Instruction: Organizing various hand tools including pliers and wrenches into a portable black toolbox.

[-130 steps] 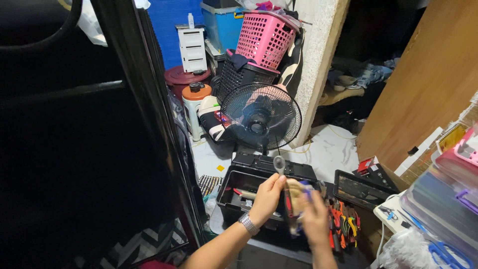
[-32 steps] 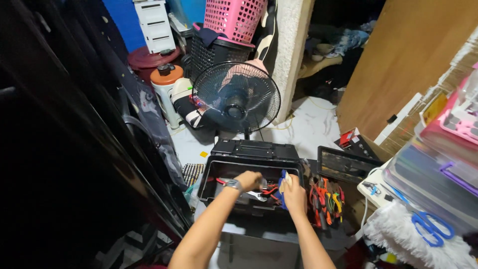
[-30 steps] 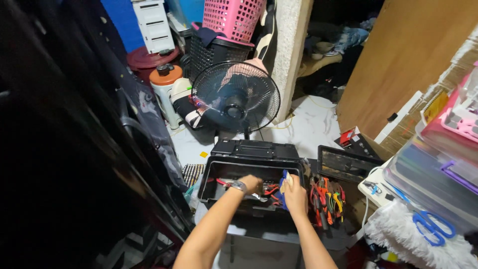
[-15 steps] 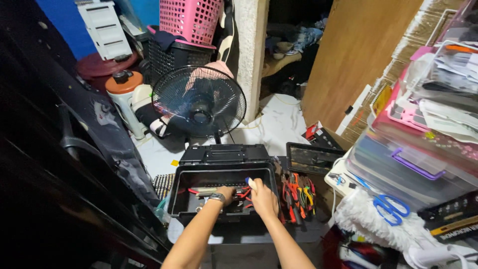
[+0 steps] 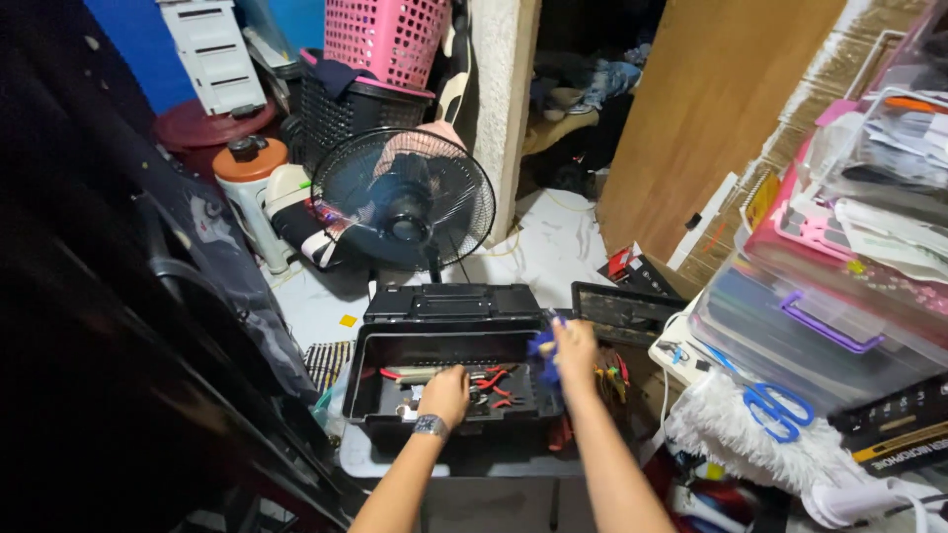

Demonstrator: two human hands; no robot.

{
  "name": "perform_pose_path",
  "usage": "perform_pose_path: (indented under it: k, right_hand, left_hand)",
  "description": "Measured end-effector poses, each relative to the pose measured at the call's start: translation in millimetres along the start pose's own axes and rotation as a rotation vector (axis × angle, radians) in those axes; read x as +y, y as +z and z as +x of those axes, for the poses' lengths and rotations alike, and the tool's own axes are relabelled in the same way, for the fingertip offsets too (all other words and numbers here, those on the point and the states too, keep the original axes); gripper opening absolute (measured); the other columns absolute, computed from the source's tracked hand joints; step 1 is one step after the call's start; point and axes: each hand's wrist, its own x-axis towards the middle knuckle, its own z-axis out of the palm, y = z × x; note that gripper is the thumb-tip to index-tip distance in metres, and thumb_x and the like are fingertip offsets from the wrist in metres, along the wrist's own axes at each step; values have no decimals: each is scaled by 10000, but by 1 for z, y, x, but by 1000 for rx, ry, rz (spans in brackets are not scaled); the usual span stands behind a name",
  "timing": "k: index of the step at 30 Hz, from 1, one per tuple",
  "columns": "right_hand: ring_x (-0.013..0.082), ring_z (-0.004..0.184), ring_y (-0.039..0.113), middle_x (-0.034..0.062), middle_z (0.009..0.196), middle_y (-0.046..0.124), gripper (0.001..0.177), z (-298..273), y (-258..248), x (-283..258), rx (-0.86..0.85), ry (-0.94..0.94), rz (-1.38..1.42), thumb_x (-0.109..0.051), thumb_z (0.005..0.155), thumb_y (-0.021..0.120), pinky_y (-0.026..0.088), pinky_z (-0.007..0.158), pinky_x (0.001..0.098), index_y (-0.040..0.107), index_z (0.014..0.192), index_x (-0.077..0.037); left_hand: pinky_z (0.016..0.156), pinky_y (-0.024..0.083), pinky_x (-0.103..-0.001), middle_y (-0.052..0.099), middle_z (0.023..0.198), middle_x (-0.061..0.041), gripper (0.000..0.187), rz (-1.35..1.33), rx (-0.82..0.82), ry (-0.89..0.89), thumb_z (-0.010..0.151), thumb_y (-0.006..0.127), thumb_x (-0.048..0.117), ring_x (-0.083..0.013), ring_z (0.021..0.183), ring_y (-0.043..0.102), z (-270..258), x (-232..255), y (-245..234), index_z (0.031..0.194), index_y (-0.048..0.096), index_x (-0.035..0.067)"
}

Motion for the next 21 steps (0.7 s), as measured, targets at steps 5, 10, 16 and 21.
perform_pose_path:
  k: [5,10,16,21]
  right_hand:
    - [367,923,694,138,992,722,321,10,-33,-36,-47,73,-720,-334,863,752,540,773,490,694,1085,-110]
    - [390,1068,698,158,1169,690,382,10,-29,8,-144,124,-1150,-327,836,724,557,882,507,691,1160,-127]
    - [349,1127,700,171,1258,690,317,23,-18,28,-187,236,-1271,-302,915,680,574,922,459,747,1158,-110]
    - [331,1160,690,156,1281,687,299,28,-14,25,-161,360,-1242,-263,937,660,577,925,454,741,1182,-114]
  left_hand:
    - [794,544,-543,714,886,-248,263,27,-112,-120,977,549,270,-452,857,686,3,0,1,941,689,50]
    - [779,547,-538,711,887,-246,273,60,-114,-155,981,549,281,-442,856,686,0,4,-2,924,660,38]
    - [781,551,-530,719,882,-234,256,62,-92,-161,963,549,255,-428,853,692,1,8,-5,919,667,32]
    - [775,551,-528,722,879,-231,252,43,-57,-186,953,561,250,-425,838,696,1,7,-4,917,681,33]
